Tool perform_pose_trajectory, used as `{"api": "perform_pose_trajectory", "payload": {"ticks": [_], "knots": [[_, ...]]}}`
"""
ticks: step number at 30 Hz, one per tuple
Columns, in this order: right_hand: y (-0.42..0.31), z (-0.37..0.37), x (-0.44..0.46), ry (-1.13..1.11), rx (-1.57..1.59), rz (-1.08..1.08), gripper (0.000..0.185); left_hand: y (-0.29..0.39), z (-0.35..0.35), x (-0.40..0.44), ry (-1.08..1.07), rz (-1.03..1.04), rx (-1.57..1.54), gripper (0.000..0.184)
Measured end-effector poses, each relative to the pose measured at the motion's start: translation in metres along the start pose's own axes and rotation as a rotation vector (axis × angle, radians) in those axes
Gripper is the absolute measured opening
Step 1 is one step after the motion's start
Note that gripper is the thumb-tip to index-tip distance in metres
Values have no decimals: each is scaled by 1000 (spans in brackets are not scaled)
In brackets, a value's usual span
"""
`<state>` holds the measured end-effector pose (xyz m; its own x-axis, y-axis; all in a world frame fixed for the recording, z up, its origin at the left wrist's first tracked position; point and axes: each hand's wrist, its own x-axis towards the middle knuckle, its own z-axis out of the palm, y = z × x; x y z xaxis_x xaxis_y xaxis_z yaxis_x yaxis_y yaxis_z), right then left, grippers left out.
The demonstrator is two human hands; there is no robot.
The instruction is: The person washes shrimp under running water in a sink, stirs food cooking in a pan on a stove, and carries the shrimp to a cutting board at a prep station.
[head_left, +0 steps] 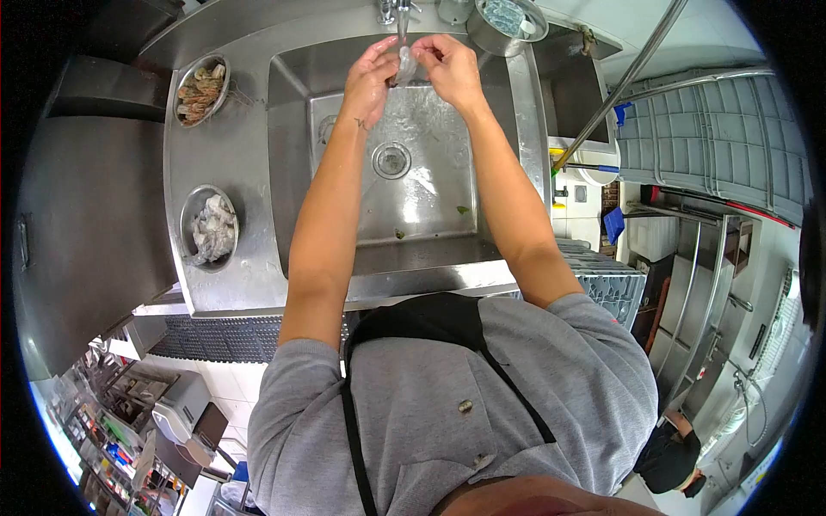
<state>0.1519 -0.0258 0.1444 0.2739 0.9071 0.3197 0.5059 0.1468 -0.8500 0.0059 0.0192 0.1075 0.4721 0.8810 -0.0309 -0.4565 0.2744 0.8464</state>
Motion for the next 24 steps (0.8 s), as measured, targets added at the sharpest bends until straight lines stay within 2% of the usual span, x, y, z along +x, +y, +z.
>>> {"api": "perform_pose_trajectory", "payload": {"ticks": [2,4,8,10,14,17,19,20,21,23,24], "knots": [[-4,0,-1,10,47,17,15,6,1,-2,2,-21,-10,46],[-12,-1,-6,14,182,204,10,9,1,-3,-8,-15,-141,45],[-18,5,-7,52,339,196,8,13,2,-6,6,-60,-232,43],[-16,8,-2,59,508,195,10,13,-1,-6,-100,-131,-251,45],[-11,9,1,66,531,155,12,16,-3,-9,-162,-140,-283,43],[-10,11,-4,192,595,185,13,20,4,-7,-127,-95,-343,42],[-19,10,-17,85,297,158,16,22,6,-2,9,-18,-423,41],[-24,13,-21,124,49,-2,22,22,6,1,11,-18,-423,41],[-23,18,-22,123,49,1,22,20,5,5,40,8,-430,40],[-21,24,-24,106,-178,-31,19,15,3,6,67,29,-435,38],[-22,26,-23,105,-155,-20,17,16,6,6,86,31,-476,36]]}}
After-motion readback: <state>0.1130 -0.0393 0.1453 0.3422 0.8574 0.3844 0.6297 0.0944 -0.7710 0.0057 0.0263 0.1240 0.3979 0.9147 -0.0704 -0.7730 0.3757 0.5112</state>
